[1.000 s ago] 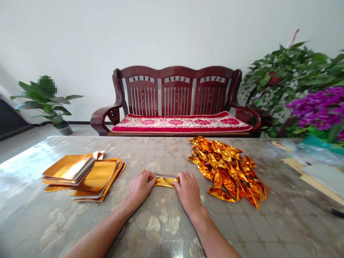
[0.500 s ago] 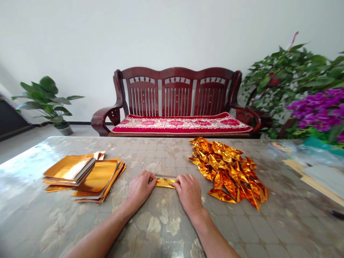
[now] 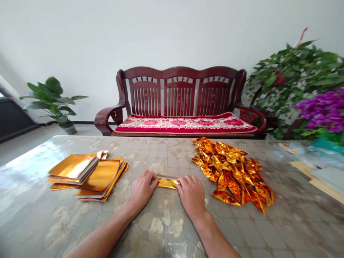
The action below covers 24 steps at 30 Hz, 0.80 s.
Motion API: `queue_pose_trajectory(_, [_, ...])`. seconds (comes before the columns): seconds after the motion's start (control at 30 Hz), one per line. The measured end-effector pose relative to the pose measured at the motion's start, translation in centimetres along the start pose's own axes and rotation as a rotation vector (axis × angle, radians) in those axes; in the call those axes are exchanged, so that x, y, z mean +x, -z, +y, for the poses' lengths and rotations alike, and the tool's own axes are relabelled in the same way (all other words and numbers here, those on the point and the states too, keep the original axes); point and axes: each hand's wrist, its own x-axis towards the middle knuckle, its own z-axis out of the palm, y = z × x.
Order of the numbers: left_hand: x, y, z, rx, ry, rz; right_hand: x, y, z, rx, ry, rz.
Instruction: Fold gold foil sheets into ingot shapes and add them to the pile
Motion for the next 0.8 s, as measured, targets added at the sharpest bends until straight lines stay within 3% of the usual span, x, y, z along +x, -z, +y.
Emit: queue_pose_trajectory(0.8, [0.14, -0.02, -0.2, 0.004, 0.034, -0.009, 0.21, 0.05, -0.2, -0.032, 0.026, -0.028])
